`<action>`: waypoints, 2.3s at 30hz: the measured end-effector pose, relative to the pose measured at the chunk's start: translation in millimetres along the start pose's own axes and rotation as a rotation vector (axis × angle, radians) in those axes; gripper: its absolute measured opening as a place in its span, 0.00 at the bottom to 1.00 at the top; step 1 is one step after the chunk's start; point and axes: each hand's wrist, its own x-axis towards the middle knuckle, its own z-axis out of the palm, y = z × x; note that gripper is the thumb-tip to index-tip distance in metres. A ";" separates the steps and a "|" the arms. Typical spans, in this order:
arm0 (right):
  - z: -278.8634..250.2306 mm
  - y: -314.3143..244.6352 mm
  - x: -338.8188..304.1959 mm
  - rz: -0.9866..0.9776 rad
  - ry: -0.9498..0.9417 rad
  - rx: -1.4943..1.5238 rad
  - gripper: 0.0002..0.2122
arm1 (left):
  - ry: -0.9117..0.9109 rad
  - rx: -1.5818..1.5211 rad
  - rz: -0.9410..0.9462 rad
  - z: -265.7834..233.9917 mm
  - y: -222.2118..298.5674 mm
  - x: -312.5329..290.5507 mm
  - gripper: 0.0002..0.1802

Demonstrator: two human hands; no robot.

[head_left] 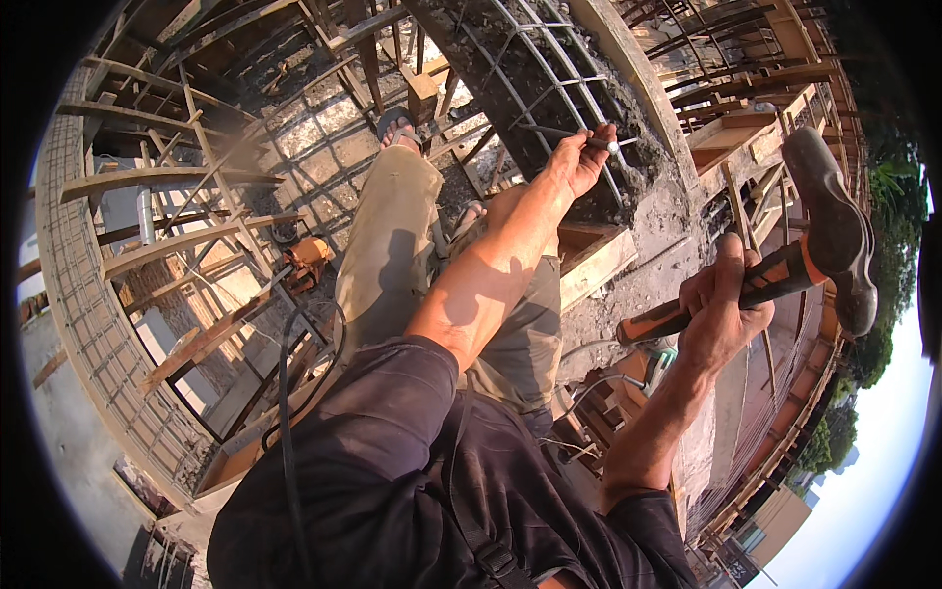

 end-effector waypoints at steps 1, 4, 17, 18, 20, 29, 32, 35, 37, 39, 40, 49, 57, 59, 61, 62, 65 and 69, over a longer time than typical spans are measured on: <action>-5.0 -11.3 9.7 -0.092 0.000 0.096 0.18 | -0.050 0.010 -0.015 -1.0 7.7 -1.2 0.15; 15.0 22.8 14.1 -0.157 0.037 0.266 0.18 | -0.131 0.054 -0.042 -5.0 14.7 2.2 0.15; 8.2 -13.0 4.1 0.085 -0.015 -0.006 0.17 | -0.048 0.082 -0.005 2.6 19.0 -3.6 0.16; 3.2 -21.6 14.6 -0.057 -0.037 0.213 0.15 | -0.059 0.061 -0.002 1.1 20.2 -3.2 0.16; 17.1 -5.6 26.5 -0.144 -0.017 0.351 0.19 | -0.074 0.038 -0.026 -1.4 22.8 0.5 0.15; 22.6 103.4 -6.1 0.475 -0.364 -0.483 0.17 | -0.013 0.183 0.051 0.3 21.6 3.2 0.17; 23.1 14.4 -2.1 0.368 -0.187 -0.234 0.14 | -0.052 0.035 0.027 2.4 17.5 -7.1 0.17; 11.0 -14.7 22.0 0.010 -0.070 0.151 0.15 | -0.032 0.050 0.044 4.0 19.4 -7.3 0.17; 23.0 10.0 26.6 -0.150 -0.039 0.409 0.16 | -0.003 0.035 0.051 4.2 14.2 -6.1 0.17; 31.0 75.7 14.8 -0.007 -0.041 0.070 0.16 | 0.023 0.019 0.054 10.3 12.5 -7.7 0.17; 14.3 129.9 20.1 0.182 -0.229 -0.350 0.15 | 0.001 0.071 0.050 12.6 13.6 -3.3 0.17; -20.2 133.7 -35.1 0.758 -0.332 -0.478 0.13 | 0.573 0.347 0.158 21.9 -21.6 41.2 0.14; -65.7 101.9 -53.8 0.854 -0.177 -0.377 0.12 | 0.730 0.494 0.083 -90.4 -65.4 -18.2 0.12; -58.5 91.8 -52.7 0.807 -0.247 -0.348 0.12 | 0.432 0.242 0.124 -172.9 3.4 2.9 0.11; -75.6 102.7 -52.4 0.813 -0.135 -0.336 0.11 | 0.618 0.408 -0.013 -108.0 -45.9 -24.8 0.12; -76.5 98.7 -52.9 0.801 -0.133 -0.324 0.12 | 0.650 0.461 -0.035 -89.1 -51.7 -36.5 0.13; -73.2 91.3 -53.0 0.789 -0.157 -0.323 0.12 | 0.638 0.560 -0.084 -71.8 -50.6 -49.8 0.16; -69.0 84.3 -61.3 0.745 -0.233 -0.364 0.12 | 0.482 0.313 -0.161 -96.6 -34.0 -36.8 0.14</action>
